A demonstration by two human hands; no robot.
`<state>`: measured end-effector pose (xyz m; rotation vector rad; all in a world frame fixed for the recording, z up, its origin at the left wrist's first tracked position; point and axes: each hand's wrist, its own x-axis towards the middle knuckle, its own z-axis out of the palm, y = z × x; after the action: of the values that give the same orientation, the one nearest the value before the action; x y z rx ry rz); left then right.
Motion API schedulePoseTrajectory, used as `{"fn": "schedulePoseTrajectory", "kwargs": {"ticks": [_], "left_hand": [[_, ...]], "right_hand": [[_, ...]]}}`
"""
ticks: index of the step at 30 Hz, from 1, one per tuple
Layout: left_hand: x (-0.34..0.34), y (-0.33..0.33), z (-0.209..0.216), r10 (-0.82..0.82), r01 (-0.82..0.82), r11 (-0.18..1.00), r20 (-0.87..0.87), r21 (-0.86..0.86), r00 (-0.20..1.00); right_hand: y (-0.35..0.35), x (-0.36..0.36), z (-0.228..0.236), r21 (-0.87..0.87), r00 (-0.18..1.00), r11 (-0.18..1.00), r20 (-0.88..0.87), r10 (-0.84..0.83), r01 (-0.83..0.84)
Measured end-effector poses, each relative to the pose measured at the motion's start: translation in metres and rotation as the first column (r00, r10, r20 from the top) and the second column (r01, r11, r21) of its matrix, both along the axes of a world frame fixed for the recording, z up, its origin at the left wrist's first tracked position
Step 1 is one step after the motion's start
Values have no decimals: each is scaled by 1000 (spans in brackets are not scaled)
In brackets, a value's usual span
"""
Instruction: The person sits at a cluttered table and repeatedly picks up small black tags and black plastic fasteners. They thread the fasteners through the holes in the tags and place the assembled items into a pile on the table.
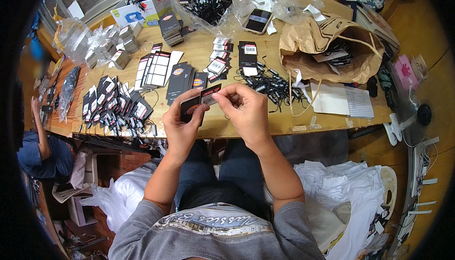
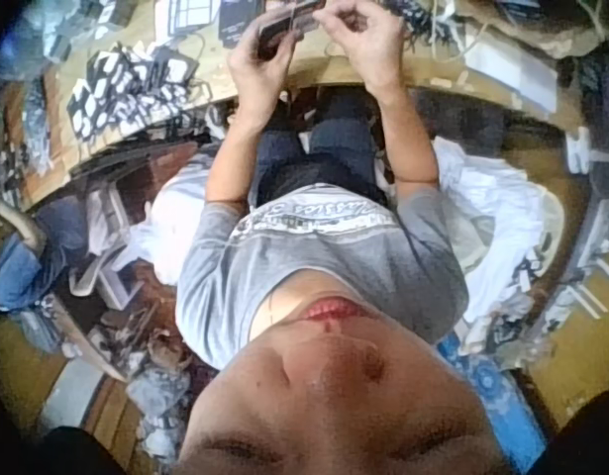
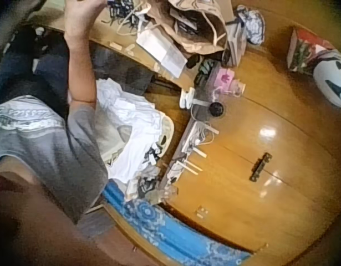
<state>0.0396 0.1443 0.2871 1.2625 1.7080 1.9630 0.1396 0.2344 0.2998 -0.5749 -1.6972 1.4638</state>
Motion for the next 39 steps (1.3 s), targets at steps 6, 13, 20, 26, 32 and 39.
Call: {"fn": "schedulePoseTrajectory", "kwargs": {"ticks": [6, 13, 20, 26, 32, 39], "left_hand": [[-5, -1, 4, -21, 23, 1000, -269, 3, 963], [-12, -1, 7, -74, 80, 997, -495, -9, 866], [-10, -9, 9, -400, 378, 914, -185, -146, 897], [-11, -7, -2, -145, 151, 987, 97, -53, 985], [-4, -10, 4, -83, 78, 994, -78, -70, 993], [-2, -10, 4, 0, 9, 1000, -360, 23, 933]], "right_hand": [[5, 3, 1, -19, 997, 997, -20, 76, -76], [10, 4, -2, 15, 994, 994, 9, 110, -110], [8, 0, -10, 195, 994, 975, -8, -107, 106], [-7, 7, 2, 443, 992, 888, -28, -120, 120], [-11, 5, 5, 471, 992, 873, -50, -115, 125], [-13, 7, 6, 360, 996, 929, -12, -90, 89]]}}
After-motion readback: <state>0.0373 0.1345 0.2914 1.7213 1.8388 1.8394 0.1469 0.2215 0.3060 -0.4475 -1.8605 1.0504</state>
